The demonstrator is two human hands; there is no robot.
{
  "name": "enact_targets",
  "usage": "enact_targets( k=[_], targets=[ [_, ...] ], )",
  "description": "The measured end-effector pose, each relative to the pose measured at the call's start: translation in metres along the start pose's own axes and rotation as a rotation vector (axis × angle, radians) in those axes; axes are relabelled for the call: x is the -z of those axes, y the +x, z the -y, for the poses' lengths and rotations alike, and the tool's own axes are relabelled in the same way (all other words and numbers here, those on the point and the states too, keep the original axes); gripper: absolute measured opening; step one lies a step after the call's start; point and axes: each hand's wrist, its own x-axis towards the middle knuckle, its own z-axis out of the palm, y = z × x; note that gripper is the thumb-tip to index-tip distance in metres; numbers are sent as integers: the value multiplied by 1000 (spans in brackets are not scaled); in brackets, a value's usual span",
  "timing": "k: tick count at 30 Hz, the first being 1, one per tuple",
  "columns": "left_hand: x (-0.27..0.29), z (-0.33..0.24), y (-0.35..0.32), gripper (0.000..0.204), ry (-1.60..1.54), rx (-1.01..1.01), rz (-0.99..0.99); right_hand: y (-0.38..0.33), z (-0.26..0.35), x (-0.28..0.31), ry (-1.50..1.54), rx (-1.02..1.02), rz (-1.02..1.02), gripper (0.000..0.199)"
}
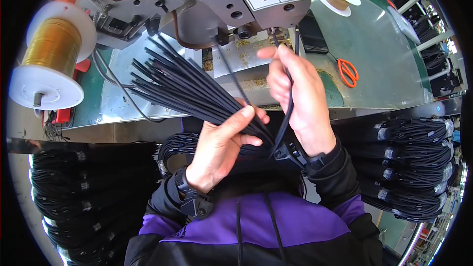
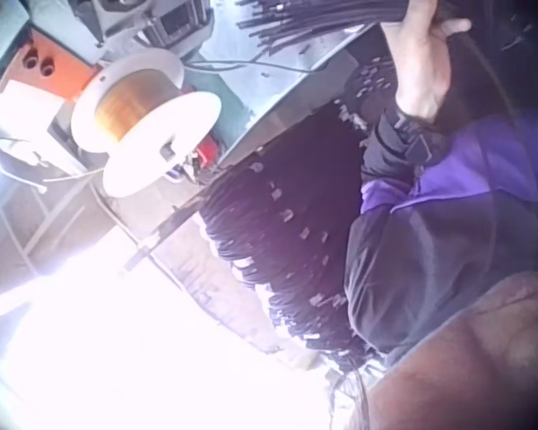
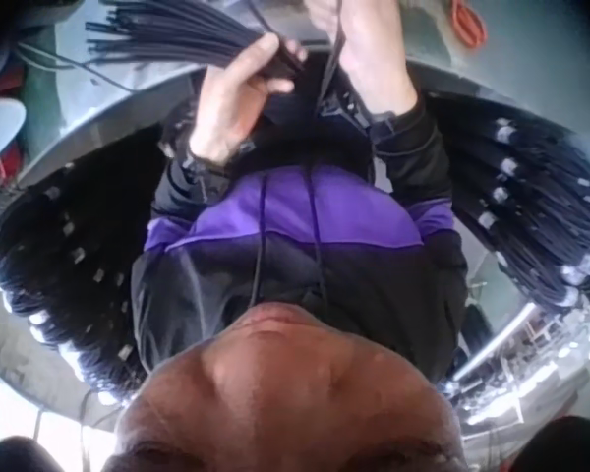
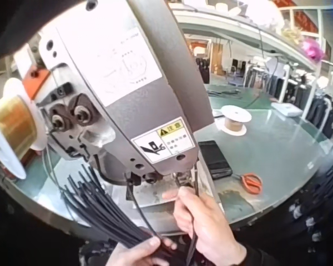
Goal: Bundling and securing groups of black cables using an industrial bundling machine at a workbench.
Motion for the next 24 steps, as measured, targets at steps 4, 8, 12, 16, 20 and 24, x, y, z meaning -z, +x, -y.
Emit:
enact_targets(
  k=[4,8,12,16,20,24],
  targets=[
    [3,12,0,16,79,56,20,-20,-11,-8,-416,139,33,25],
    [2,13,-1,17,117,62,39,-25,-11,0,-361,228,-60,25],
    [4,9,-2,16,72,40,16,-26,-9,1,-58,108,-103,25],
    [2,5,-2,15,35,-9,18,-14,-7,0,42,11,-121,25],
    [0,1,0,15,6,-40,22,-3,-2,-14,11,35,-179,24],
    [0,6,1,15,60,-12,1,-7,-3,-2,-176,25,-64,26]
  ],
)
